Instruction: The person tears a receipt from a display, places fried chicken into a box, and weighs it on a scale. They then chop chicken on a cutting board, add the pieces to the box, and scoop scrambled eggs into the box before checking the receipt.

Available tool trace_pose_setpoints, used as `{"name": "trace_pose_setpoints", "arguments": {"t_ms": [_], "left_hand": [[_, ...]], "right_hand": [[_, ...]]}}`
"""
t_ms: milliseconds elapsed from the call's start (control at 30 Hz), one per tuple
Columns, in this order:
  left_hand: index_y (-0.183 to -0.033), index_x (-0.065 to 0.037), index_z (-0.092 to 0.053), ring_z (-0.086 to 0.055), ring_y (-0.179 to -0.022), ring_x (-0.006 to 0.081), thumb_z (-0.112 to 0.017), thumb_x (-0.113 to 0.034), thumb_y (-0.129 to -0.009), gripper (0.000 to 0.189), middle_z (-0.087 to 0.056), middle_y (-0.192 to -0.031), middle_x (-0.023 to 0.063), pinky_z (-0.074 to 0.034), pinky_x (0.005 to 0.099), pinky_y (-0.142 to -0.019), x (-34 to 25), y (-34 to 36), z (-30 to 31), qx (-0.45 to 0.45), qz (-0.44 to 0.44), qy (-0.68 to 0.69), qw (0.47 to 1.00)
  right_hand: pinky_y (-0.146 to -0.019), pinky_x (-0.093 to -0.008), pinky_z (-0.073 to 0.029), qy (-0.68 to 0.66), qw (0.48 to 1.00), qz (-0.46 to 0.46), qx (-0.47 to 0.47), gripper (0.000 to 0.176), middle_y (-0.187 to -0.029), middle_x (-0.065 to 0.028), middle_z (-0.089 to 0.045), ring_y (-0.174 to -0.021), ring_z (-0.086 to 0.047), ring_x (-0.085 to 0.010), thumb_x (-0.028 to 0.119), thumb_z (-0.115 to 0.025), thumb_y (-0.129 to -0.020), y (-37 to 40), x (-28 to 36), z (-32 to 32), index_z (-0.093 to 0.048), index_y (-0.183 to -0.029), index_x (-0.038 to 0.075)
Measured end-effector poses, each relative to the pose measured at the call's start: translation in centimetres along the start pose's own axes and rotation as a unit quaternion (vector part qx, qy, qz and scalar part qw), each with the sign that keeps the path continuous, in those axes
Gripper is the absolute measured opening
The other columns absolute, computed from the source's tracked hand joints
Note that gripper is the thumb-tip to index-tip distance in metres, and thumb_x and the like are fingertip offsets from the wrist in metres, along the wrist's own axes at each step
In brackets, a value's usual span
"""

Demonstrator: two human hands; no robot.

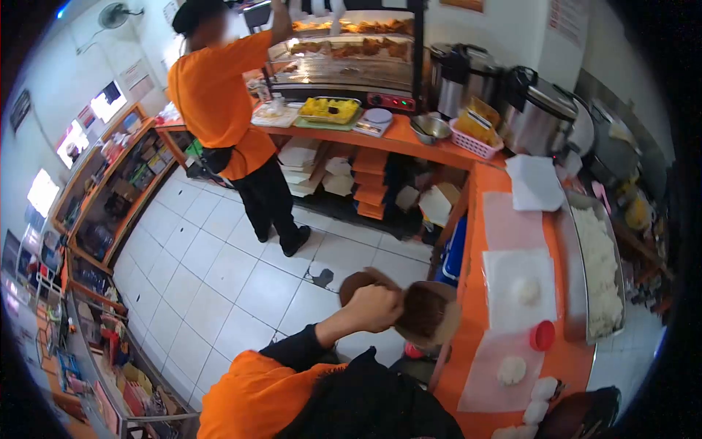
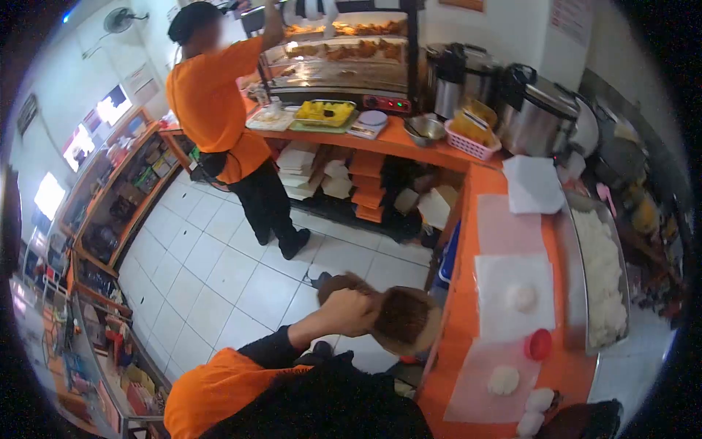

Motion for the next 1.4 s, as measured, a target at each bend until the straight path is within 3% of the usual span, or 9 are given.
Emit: {"name": "trace_pose_setpoints", "arguments": {"t_ms": [67, 200, 433, 533, 700, 867, 1100, 1267, 1400], "left_hand": [[-0.074, -0.004, -0.063, -0.063, -0.065, 0.0386, -0.051, -0.024, -0.082, 0.025, -0.063, -0.068, 0.0186, -0.052, 0.0486, -0.06, 5.9, 2.8, 0.5, -0.038, 0.05, -0.019, 0.998], [-0.074, -0.004, -0.065, -0.063, -0.066, 0.0393, -0.05, -0.028, -0.083, 0.029, -0.064, -0.07, 0.0202, -0.052, 0.0491, -0.062, 16.1, 9.2, 2.6, -0.048, 0.178, 0.011, 0.983], [-0.077, -0.003, -0.066, -0.063, -0.069, 0.0414, -0.047, -0.033, -0.084, 0.037, -0.064, -0.072, 0.0229, -0.05, 0.0503, -0.066, 28.3, 17.5, 5.8, -0.064, 0.306, 0.033, 0.949], [-0.076, -0.002, -0.066, -0.063, -0.069, 0.0418, -0.046, -0.036, -0.085, 0.04, -0.063, -0.072, 0.0237, -0.05, 0.0501, -0.066, 32.1, 19.5, 7.0, -0.067, 0.324, 0.033, 0.943], [-0.076, -0.001, -0.065, -0.062, -0.069, 0.042, -0.047, -0.038, -0.086, 0.043, -0.063, -0.073, 0.0238, -0.05, 0.0495, -0.065, 36.6, 20.4, 8.3, -0.077, 0.345, 0.049, 0.934], [-0.076, -0.002, -0.066, -0.063, -0.069, 0.0413, -0.048, -0.04, -0.085, 0.043, -0.063, -0.074, 0.0241, -0.051, 0.0487, -0.064, 41.7, 18.2, 7.3, -0.068, 0.344, 0.058, 0.935], [-0.079, -0.003, -0.067, -0.063, -0.071, 0.0409, -0.049, -0.04, -0.086, 0.042, -0.064, -0.075, 0.0235, -0.051, 0.0496, -0.067, 45.5, 9.9, 8.4, -0.052, 0.346, 0.072, 0.934], [-0.077, -0.003, -0.066, -0.063, -0.065, 0.04, -0.05, -0.04, -0.087, 0.041, -0.064, -0.07, 0.0223, -0.051, 0.0498, -0.061, 48.2, 0.6, 10.3, -0.098, 0.321, 0.056, 0.94], [-0.072, -0.003, -0.065, -0.063, -0.059, 0.0395, -0.051, -0.043, -0.086, 0.045, -0.063, -0.064, 0.0212, -0.052, 0.0496, -0.056, 51.5, -5.4, 11.3, -0.112, 0.332, 0.044, 0.936]], "right_hand": [[-0.103, -0.0595, -0.028, 0.003, 0.993, -0.08, 0.083, 0.072, -0.147, -0.0207, -0.026, -0.134, -0.026, -0.0401, 0.056, -0.049, -0.086, 0.4, 1.3, 1.0, -0.03, -0.144, 0.017], [-0.104, -0.0522, -0.029, -0.114, 0.985, -0.06, 0.111, 0.066, -0.144, -0.0192, -0.032, -0.132, -0.031, -0.0367, 0.049, -0.051, -0.088, 0.3, 11.8, 4.7, -0.034, -0.142, 0.014], [-0.106, -0.0395, -0.031, -0.399, 0.888, 0.083, 0.212, 0.056, -0.138, -0.0165, -0.041, -0.128, -0.04, -0.0308, 0.038, -0.054, -0.091, 1.3, 38.4, 9.9, -0.042, -0.137, 0.008], [-0.103, -0.0392, -0.035, -0.419, 0.873, 0.15, 0.201, 0.054, -0.13, -0.0205, -0.048, -0.12, -0.047, -0.0324, 0.037, -0.054, -0.091, 6.3, 49.6, 17.4, -0.046, -0.133, 0.004], [-0.1, -0.0386, -0.038, -0.39, 0.844, 0.259, 0.263, 0.064, -0.125, -0.0224, -0.053, -0.119, -0.05, -0.0345, 0.043, -0.058, -0.087, 10.4, 60.2, 17.3, -0.045, -0.131, -0.002], [-0.092, -0.0365, -0.044, -0.304, 0.842, 0.229, 0.382, 0.072, -0.107, -0.0185, -0.065, -0.101, -0.062, -0.0313, 0.048, -0.059, -0.085, 12.5, 65.6, 17.7, -0.043, -0.134, -0.002], [-0.09, -0.0405, -0.046, -0.303, 0.822, 0.301, 0.376, 0.071, -0.098, -0.0167, -0.068, -0.099, -0.062, -0.0327, 0.054, -0.057, -0.083, 7.3, 77.8, 11.2, -0.047, -0.133, 0.005], [-0.087, -0.0391, -0.047, -0.26, 0.825, 0.384, 0.323, 0.063, -0.101, -0.0141, -0.067, -0.098, -0.063, -0.0314, 0.05, -0.06, -0.083, 0.4, 91.9, 14.4, -0.053, -0.128, 0.006], [-0.088, -0.0397, -0.047, -0.307, 0.78, 0.46, 0.293, 0.062, -0.104, -0.0148, -0.067, -0.102, -0.061, -0.032, 0.051, -0.056, -0.084, -3.2, 103.3, 20.0, -0.052, -0.129, 0.008]]}}
Point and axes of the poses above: each hand's wrist, its own y-axis away from the middle knuckle, its own z-axis out of the back of the hand, x = y × z, the point moved 8 cm from there along -y, towards the middle knuckle
